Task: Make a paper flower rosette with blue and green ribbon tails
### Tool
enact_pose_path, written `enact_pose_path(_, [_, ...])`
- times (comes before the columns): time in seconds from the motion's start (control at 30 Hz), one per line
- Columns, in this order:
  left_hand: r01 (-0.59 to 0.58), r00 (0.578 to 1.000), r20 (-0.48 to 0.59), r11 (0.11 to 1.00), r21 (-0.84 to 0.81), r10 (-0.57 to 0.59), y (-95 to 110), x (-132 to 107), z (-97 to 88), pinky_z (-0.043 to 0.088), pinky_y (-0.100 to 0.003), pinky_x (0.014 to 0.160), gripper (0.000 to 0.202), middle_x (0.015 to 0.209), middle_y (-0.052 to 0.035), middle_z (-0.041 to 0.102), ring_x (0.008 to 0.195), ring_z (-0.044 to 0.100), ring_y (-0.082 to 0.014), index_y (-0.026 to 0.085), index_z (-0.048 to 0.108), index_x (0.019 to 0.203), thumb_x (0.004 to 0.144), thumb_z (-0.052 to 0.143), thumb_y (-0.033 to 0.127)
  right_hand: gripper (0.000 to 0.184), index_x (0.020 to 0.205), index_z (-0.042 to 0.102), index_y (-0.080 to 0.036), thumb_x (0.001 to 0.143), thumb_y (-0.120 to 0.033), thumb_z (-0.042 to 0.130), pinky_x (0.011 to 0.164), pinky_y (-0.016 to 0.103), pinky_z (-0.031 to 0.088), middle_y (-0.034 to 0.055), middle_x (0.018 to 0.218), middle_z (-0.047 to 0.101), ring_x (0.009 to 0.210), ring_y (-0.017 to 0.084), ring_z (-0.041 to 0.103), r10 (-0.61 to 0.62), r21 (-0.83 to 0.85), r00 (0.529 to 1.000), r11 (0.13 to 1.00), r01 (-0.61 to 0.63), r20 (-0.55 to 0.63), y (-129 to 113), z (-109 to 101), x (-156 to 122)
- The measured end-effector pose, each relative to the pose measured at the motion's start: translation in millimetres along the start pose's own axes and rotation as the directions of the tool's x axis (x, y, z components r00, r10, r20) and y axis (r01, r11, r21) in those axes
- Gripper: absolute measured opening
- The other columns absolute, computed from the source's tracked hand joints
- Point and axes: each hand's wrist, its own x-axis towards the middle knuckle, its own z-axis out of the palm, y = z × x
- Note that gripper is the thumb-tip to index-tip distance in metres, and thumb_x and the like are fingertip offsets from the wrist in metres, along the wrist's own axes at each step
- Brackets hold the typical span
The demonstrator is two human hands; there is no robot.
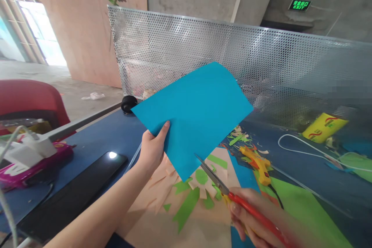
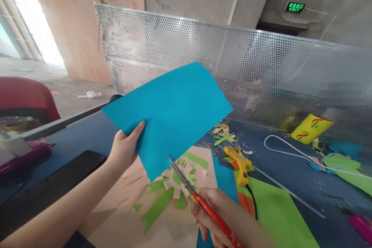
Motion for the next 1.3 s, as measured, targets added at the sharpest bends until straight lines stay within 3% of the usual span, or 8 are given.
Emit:
enact_pose_path(0.1, [0.002, 1.000, 0.008, 1.000, 0.016, -0.002, -1, 0, 0.2, 0.047, -0.042, 0.091, 0.024, 0.107, -0.0091, 0.066, 0.102, 0.058, -0.0278, 0.017, 0.064, 0.092, 0.070, 0.066, 0.025, 0.043, 0.068, 0.052, -0.022, 0.070, -0.064, 0.047, 0.043, 0.019, 0.045, 0.0002, 0.052, 0.053, 0.049, 0.013, 0.058, 0.037, 0.001, 0.999, 0.999, -0.037, 0.017, 0, -6, 7])
enact_pose_path(0.3, [0.004, 1.000, 0.007, 1.000, 0.022, -0.004, 0, -2, 2.6, 0.045, -0.043, 0.092, 0.033, 0.112, -0.0088, 0.063, 0.103, 0.057, -0.0269, 0.016, 0.061, 0.105, 0.073, 0.063, 0.024, 0.044, 0.072, 0.051, -0.023, 0.063, -0.065, 0.057, 0.042, 0.019, 0.046, 0.0051, 0.060, 0.060, 0.058, 0.020, 0.063, 0.077, -0.006, 0.985, 0.997, -0.077, 0.155, 3, -14, 18])
enact_pose_path(0.47, [0.006, 1.000, 0.004, 1.000, 0.021, -0.006, 0, -2, 3.6, 0.046, -0.043, 0.091, 0.034, 0.111, -0.0094, 0.063, 0.102, 0.058, -0.0268, 0.016, 0.060, 0.107, 0.074, 0.062, 0.022, 0.045, 0.074, 0.049, -0.021, 0.070, -0.066, 0.048, 0.031, 0.018, 0.031, 0.0008, 0.055, 0.057, 0.031, 0.007, 0.045, 0.026, -0.040, 0.993, 0.999, -0.021, 0.117, 7, -8, 18])
enact_pose_path(0.6, [0.013, 1.000, -0.002, 1.000, 0.016, -0.013, 0, -2, 3.4, 0.047, -0.042, 0.090, 0.032, 0.117, -0.0090, 0.060, 0.102, 0.058, -0.0266, 0.017, 0.061, 0.105, 0.074, 0.062, 0.022, 0.051, 0.075, 0.046, -0.018, 0.071, -0.068, 0.041, 0.030, 0.013, 0.022, -0.0023, 0.054, 0.054, 0.026, 0.000, 0.034, 0.002, -0.066, 0.997, 0.998, 0.003, 0.082, 11, -5, 19])
enact_pose_path(0.7, [0.011, 1.000, -0.006, 1.000, 0.016, -0.011, 0, -2, 3.5, 0.047, -0.042, 0.089, 0.031, 0.116, -0.0092, 0.061, 0.102, 0.058, -0.0266, 0.017, 0.061, 0.104, 0.074, 0.062, 0.022, 0.050, 0.072, 0.044, -0.018, 0.070, -0.068, 0.040, 0.029, 0.012, 0.020, -0.0048, 0.047, 0.049, 0.024, 0.000, 0.031, 0.021, -0.080, 0.993, 0.997, -0.012, 0.113, 12, -4, 22])
enact_pose_path(0.8, [0.018, 1.000, -0.014, 1.000, 0.014, -0.018, 1, -2, 4.1, 0.047, -0.042, 0.088, 0.028, 0.109, -0.0096, 0.064, 0.099, 0.060, -0.0265, 0.016, 0.061, 0.102, 0.074, 0.061, 0.021, 0.048, 0.071, 0.044, -0.018, 0.070, -0.065, 0.043, 0.028, 0.012, 0.019, -0.0052, 0.044, 0.048, 0.024, 0.001, 0.030, 0.039, -0.090, 0.997, 0.995, -0.032, 0.068, 11, -4, 22])
enact_pose_path(1.07, [-0.018, 0.999, 0.046, 0.999, 0.042, 0.016, -5, 0, -0.2, 0.049, -0.043, 0.086, 0.021, 0.108, -0.0097, 0.065, 0.096, 0.061, -0.0272, 0.015, 0.064, 0.088, 0.071, 0.065, 0.027, 0.051, 0.076, 0.042, -0.018, 0.069, -0.068, 0.046, 0.033, 0.014, 0.027, -0.0013, 0.067, 0.056, 0.031, -0.001, 0.035, -0.022, 0.034, 0.992, 0.999, 0.018, 0.126, 6, -3, 15])
enact_pose_path(1.3, [-0.056, 0.996, 0.075, 0.996, 0.066, 0.051, -7, 2, -3.6, 0.050, -0.043, 0.083, 0.027, 0.101, -0.0089, 0.067, 0.095, 0.061, -0.0274, 0.017, 0.064, 0.089, 0.067, 0.067, 0.033, 0.047, 0.078, 0.043, -0.018, 0.072, -0.065, 0.045, 0.033, 0.015, 0.022, -0.0016, 0.068, 0.056, 0.030, -0.002, 0.031, -0.063, 0.048, 0.991, 0.997, 0.058, 0.122, 8, 0, 15])
